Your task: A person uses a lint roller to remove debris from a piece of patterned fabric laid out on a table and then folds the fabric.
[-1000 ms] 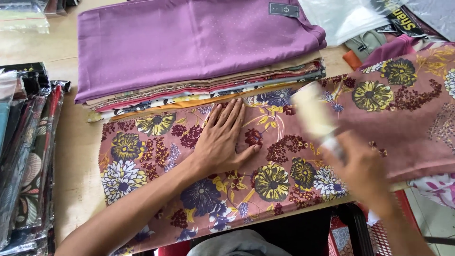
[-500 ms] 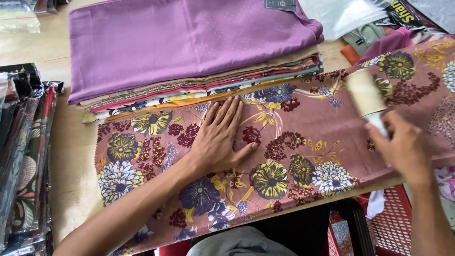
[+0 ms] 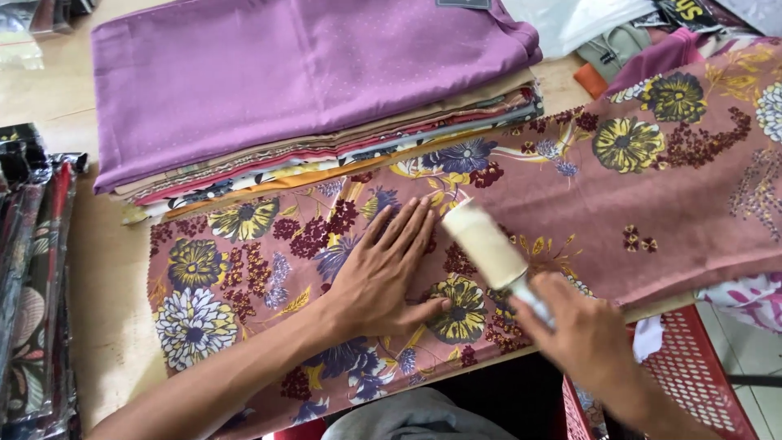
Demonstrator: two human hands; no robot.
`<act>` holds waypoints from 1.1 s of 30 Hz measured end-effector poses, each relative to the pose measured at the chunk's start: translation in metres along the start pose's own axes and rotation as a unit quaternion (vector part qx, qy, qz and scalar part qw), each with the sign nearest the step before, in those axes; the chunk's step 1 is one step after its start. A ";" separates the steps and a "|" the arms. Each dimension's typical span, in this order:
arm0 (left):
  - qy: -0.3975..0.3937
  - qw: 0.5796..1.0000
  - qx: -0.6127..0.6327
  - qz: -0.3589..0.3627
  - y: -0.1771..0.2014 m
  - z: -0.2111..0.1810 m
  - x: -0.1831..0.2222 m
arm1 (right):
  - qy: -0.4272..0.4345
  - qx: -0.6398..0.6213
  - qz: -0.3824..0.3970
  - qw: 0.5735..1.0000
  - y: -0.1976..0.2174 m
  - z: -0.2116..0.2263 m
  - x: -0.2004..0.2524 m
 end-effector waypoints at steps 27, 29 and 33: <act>-0.095 0.995 -0.040 0.007 0.012 -0.039 0.011 | -0.286 -0.026 0.068 0.956 0.002 -0.127 0.061; -0.088 0.995 -0.049 0.010 0.011 -0.039 0.011 | -0.334 -0.044 0.002 0.941 0.028 -0.166 0.065; -0.084 0.995 -0.061 0.010 0.009 -0.038 0.011 | -0.366 0.005 -0.026 0.930 0.023 -0.206 0.080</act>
Point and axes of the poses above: each hand's wrist, its own x-axis away from the middle knuckle, its own y-axis out of the back of the hand, z = x × y, the point moved 9 cm from there along -x, towards the middle knuckle, and after that the axes turned 14 degrees about z, right-handed, at the moved point
